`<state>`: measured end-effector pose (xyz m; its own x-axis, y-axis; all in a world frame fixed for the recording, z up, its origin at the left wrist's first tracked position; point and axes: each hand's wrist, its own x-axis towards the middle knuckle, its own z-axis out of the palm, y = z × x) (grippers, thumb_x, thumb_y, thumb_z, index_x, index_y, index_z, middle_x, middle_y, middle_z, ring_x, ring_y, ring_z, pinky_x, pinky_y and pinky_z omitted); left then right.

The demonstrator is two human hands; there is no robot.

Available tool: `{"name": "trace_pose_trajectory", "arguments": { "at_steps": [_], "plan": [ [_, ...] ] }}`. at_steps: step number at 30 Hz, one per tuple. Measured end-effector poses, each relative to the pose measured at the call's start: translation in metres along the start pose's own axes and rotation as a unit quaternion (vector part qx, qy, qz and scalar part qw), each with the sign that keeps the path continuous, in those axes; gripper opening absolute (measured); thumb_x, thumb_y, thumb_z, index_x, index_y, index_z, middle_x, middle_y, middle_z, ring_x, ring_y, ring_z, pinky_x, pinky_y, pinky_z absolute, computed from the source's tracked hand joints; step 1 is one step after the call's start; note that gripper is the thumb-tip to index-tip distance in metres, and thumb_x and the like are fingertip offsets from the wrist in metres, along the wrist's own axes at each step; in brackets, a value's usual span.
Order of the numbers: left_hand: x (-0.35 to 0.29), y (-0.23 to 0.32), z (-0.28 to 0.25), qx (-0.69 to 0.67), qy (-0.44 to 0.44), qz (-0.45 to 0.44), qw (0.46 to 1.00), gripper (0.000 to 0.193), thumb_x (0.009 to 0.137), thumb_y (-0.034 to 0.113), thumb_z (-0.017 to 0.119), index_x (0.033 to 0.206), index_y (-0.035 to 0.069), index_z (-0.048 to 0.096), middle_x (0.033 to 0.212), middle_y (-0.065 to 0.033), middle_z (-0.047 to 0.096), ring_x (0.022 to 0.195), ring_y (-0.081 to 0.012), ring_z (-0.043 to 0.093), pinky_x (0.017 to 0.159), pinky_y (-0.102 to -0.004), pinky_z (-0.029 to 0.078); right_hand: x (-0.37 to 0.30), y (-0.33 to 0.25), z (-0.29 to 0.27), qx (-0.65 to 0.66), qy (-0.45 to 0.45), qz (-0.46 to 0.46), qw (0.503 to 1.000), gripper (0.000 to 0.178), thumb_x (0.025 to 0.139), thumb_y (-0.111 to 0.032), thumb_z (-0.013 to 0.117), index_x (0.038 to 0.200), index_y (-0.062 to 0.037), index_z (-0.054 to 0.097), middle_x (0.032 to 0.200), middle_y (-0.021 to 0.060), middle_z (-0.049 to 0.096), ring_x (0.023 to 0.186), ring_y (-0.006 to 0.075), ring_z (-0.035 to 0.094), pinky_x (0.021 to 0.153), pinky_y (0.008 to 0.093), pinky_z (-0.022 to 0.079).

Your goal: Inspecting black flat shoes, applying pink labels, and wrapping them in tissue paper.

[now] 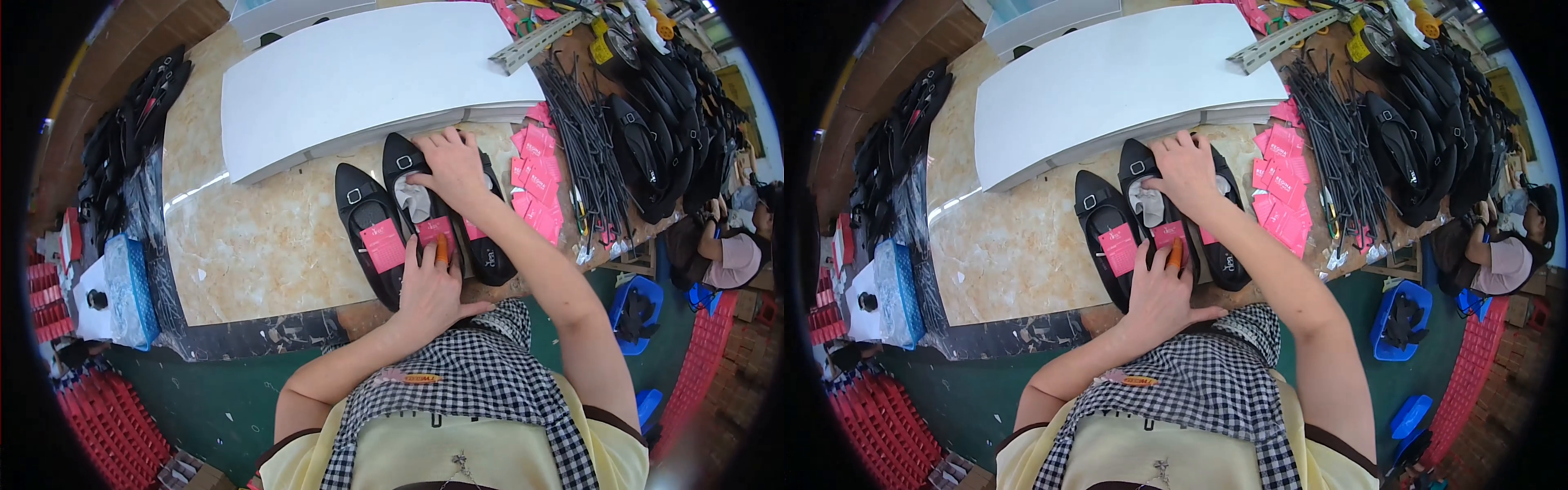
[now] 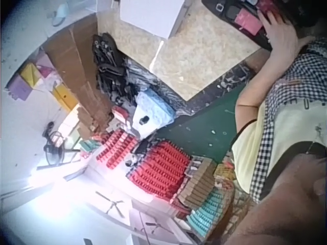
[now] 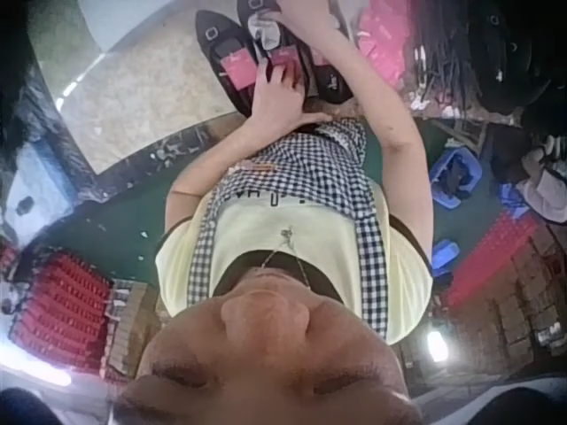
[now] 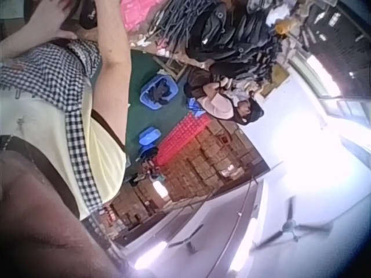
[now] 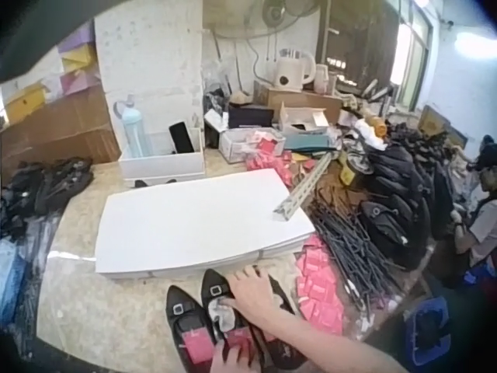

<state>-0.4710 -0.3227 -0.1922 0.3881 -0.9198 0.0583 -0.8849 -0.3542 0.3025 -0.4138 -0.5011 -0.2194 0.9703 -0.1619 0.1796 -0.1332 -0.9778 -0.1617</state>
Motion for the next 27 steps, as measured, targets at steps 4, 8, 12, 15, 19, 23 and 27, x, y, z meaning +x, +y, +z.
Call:
{"name": "trace_pose_trajectory", "arguments": {
  "at_steps": [4, 8, 12, 15, 19, 23, 27],
  "plan": [
    [0.073, -0.032, -0.067, 0.032, -0.303, -0.025, 0.952, 0.068, 0.078, 0.072, 0.054, 0.094, 0.009, 0.073, 0.091, -0.0133, 0.066, 0.096, -0.0298, 0.061, 0.089, -0.0425, 0.042, -0.013, 0.01, 0.003, 0.025, -0.016, 0.021, 0.999, 0.059, 0.074, -0.033, 0.077, 0.124, -0.0073, 0.058, 0.11, 0.0105, 0.061, 0.113, 0.0297, 0.05, 0.103, 0.0465, 0.034],
    [0.163, -0.189, -0.055, 0.236, 0.28, -0.046, 0.929, 0.05, 0.091, 0.047, 0.055, 0.13, 0.015, 0.059, 0.119, -0.0173, 0.057, 0.118, -0.0343, 0.05, 0.1, -0.0617, 0.033, -0.051, -0.01, -0.044, 0.125, 0.01, 0.004, 0.992, 0.056, 0.076, -0.022, 0.076, 0.126, -0.0059, 0.057, 0.12, 0.0125, 0.057, 0.127, 0.0341, 0.042, 0.111, 0.0494, 0.029],
    [0.173, -0.206, -0.035, 0.115, 0.229, -0.139, 0.957, 0.045, 0.091, 0.039, 0.058, 0.129, 0.013, 0.06, 0.111, -0.0173, 0.057, 0.111, -0.036, 0.052, 0.097, -0.0586, 0.038, -0.091, 0.002, -0.057, 0.165, 0.014, 0.05, 0.985, 0.064, 0.078, -0.02, 0.075, 0.135, -0.0049, 0.05, 0.129, 0.0141, 0.055, 0.128, 0.036, 0.044, 0.108, 0.0471, 0.037],
    [0.156, -0.15, -0.039, -0.029, 0.238, -0.051, 0.969, 0.02, 0.083, 0.022, 0.064, 0.086, 0.003, 0.067, 0.084, -0.0174, 0.059, 0.083, -0.0359, 0.058, 0.073, -0.0423, 0.049, -0.1, 0.003, -0.076, 0.365, 0.036, 0.132, 0.921, 0.058, 0.088, -0.024, 0.068, 0.139, -0.0054, 0.047, 0.134, 0.0149, 0.053, 0.126, 0.0347, 0.049, 0.105, 0.0436, 0.042],
    [0.041, 0.002, -0.084, -0.408, 0.03, 0.168, 0.897, 0.021, 0.073, 0.018, 0.066, 0.081, -0.001, 0.062, 0.099, -0.0207, 0.063, 0.103, -0.036, 0.061, 0.093, -0.0481, 0.048, -0.107, 0.02, -0.07, 0.827, -0.037, 0.374, 0.418, 0.048, 0.101, -0.027, 0.048, 0.143, -0.0041, 0.043, 0.139, 0.0143, 0.05, 0.126, 0.0238, 0.052, 0.103, 0.0366, 0.046],
    [0.033, -0.037, -0.073, -0.319, 0.313, 0.127, 0.886, 0.018, 0.069, 0.016, 0.072, 0.083, 0.007, 0.066, 0.109, -0.0106, 0.066, 0.103, -0.0308, 0.061, 0.092, -0.0452, 0.047, -0.113, -0.029, -0.075, 0.832, -0.17, 0.356, 0.39, 0.049, 0.097, -0.02, 0.055, 0.141, -0.0012, 0.043, 0.138, 0.0113, 0.051, 0.125, 0.0194, 0.051, 0.101, 0.034, 0.047],
    [0.004, -0.056, -0.052, -0.23, 0.404, -0.103, 0.88, 0.033, 0.08, 0.018, 0.07, 0.11, 0.005, 0.064, 0.099, -0.0152, 0.067, 0.074, -0.0305, 0.067, 0.073, -0.0364, 0.054, -0.064, -0.031, -0.079, 0.708, -0.175, 0.16, 0.665, 0.07, 0.089, -0.014, 0.067, 0.147, 0.0012, 0.031, 0.146, 0.013, 0.044, 0.132, 0.0216, 0.045, 0.109, 0.0356, 0.038]
  ]
}}
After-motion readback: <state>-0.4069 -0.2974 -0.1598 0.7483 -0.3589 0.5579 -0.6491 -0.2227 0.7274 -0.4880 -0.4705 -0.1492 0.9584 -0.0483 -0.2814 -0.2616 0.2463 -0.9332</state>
